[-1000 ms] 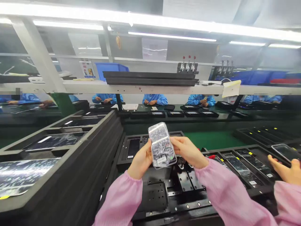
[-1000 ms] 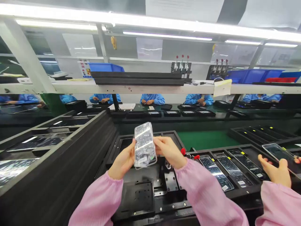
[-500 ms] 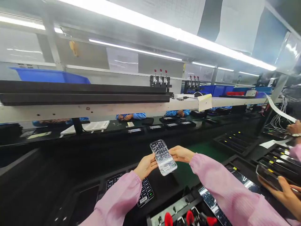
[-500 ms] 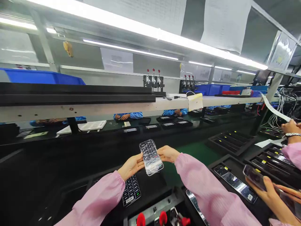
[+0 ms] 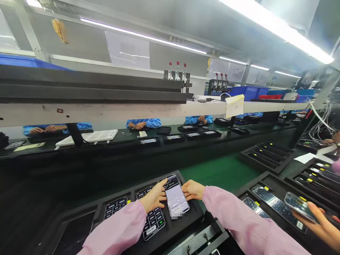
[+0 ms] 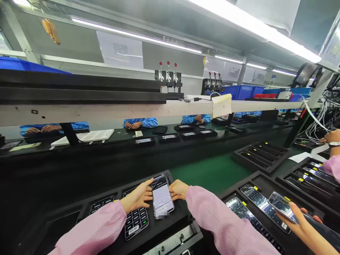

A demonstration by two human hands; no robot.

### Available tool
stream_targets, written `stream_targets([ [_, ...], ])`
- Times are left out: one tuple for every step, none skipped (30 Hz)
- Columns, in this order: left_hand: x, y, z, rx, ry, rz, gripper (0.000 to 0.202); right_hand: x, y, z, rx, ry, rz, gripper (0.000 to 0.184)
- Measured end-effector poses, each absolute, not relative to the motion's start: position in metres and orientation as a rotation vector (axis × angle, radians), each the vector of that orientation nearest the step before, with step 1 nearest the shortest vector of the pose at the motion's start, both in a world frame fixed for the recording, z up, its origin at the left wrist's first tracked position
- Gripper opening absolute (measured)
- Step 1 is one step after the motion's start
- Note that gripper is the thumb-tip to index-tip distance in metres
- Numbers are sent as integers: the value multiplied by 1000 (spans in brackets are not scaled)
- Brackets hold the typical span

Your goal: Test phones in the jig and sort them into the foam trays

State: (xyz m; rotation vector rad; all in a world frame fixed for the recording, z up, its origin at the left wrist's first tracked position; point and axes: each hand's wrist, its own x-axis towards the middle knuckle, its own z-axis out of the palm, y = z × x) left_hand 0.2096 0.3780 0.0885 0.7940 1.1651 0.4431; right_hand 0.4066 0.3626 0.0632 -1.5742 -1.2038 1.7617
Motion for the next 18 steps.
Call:
stream_targets([
  [209, 376, 90, 807, 1178, 438, 74, 406, 361, 63, -1598, -1231, 1751, 18],
  [209, 375, 92, 818, 1189, 432, 77, 406, 359, 62, -1625, -1264, 1736, 18],
  [208, 373, 93, 827, 1199, 427, 78, 406, 358, 61, -1657, -1301, 1713, 17],
  [208, 371, 94, 835, 1208, 423, 80, 405, 358, 60, -1694, -1343, 1681, 18],
  [207, 370, 94, 842, 1214, 421, 80, 404, 358, 58, -1735, -1389, 1641, 19],
  [206, 368, 94, 850, 1221, 421, 80, 403, 359, 57, -1776, -1439, 1592, 21],
  [205, 366, 94, 858, 1228, 422, 79, 402, 360, 57, -1815, -1491, 1534, 23],
  [205, 365, 93, 867, 1236, 424, 79, 402, 361, 56, -1846, -1546, 1471, 25],
  [204, 363, 92, 876, 1243, 427, 79, 402, 362, 57, -1867, -1602, 1405, 25],
  [204, 362, 91, 885, 1249, 431, 80, 402, 362, 57, -1875, -1659, 1341, 25],
  [203, 362, 90, 893, 1256, 436, 80, 403, 362, 59, -1871, -1717, 1279, 24],
  [203, 361, 89, 902, 1262, 443, 80, 404, 361, 60, -1854, -1775, 1224, 24],
  [203, 361, 88, 910, 1267, 451, 81, 405, 359, 62, -1827, -1832, 1179, 25],
  [204, 361, 86, 919, 1273, 459, 81, 407, 356, 64, -1793, -1887, 1146, 31],
  [204, 360, 85, 928, 1277, 469, 80, 408, 353, 65, -1756, -1938, 1123, 43],
  [204, 360, 84, 939, 1281, 480, 81, 409, 350, 67, -1718, -1983, 1107, 58],
  [205, 359, 84, 957, 1275, 500, 81, 409, 347, 69, -1686, -2018, 1093, 72],
  [206, 358, 84, 975, 1267, 520, 81, 409, 344, 71, -1660, -2042, 1079, 82],
])
